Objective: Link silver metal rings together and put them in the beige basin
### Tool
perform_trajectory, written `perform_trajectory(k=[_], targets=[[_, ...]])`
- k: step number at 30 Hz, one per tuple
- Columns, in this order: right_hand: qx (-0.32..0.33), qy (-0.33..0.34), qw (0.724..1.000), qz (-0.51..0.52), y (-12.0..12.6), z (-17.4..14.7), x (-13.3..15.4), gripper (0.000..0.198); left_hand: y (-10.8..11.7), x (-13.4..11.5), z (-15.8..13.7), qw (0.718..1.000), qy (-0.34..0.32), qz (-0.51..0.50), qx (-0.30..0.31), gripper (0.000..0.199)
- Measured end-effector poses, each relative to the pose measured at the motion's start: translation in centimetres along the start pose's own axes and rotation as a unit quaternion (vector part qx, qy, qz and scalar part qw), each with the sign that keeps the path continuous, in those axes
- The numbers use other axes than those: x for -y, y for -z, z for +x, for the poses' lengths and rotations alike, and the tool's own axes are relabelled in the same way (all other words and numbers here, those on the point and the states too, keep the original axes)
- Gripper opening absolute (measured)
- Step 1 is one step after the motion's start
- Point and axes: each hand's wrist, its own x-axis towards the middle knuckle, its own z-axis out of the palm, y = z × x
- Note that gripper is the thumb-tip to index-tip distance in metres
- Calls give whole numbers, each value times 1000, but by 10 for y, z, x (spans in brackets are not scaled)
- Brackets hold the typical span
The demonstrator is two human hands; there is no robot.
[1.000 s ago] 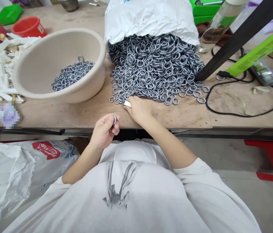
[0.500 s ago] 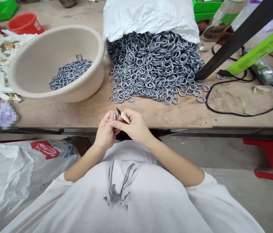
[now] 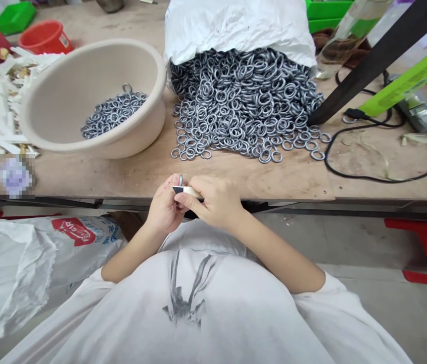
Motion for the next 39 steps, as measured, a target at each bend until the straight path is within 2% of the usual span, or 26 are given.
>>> perform_trajectory(k=[8,10,12,13,15,17,19,22,24,26,27,29,31,32,34,37,39], targets=[[5,-5,1000,-7,-3,-1,0,53,2,4,-1,999,28,-28,4,53],[6,-24,1000,16,-3,1,-9,54,3,3,-4,999,33,-25,35,53],[-12,-71,997,34,-2,9,-25,55,4,1,-7,996,44,-12,82,53],[-41,-101,994,24,-1,14,-34,55,4,0,-8,994,49,-7,99,53],[-68,-150,985,-56,1,29,-50,47,6,-3,-8,993,47,1,109,51],[-30,-164,975,-150,1,45,-60,30,9,-5,-6,995,32,4,92,49],[16,-179,958,-223,0,58,-62,23,14,-6,-1,997,18,16,72,45],[42,-205,943,-260,1,65,-58,18,24,-8,7,999,-5,38,38,37],[25,-196,960,-200,4,58,-54,20,30,-10,12,999,-17,43,14,36],[17,-182,983,-30,8,46,-48,32,32,-10,15,999,-21,41,2,34],[28,-180,979,87,9,39,-44,40,31,-9,16,999,-22,41,2,34],[77,-200,929,303,8,27,-33,52,26,-5,17,998,-26,46,13,37],[78,-224,878,417,0,19,-22,56,19,3,18,997,-30,57,32,43],[53,-230,865,443,-6,17,-17,55,16,7,19,997,-33,63,41,46],[-14,-233,865,444,-20,16,-11,53,11,15,20,995,-41,77,55,50],[-94,-212,909,347,-36,14,-12,40,8,19,21,992,-63,100,55,53],[-110,-181,933,290,-38,13,-15,28,8,16,19,991,-71,106,46,53]])
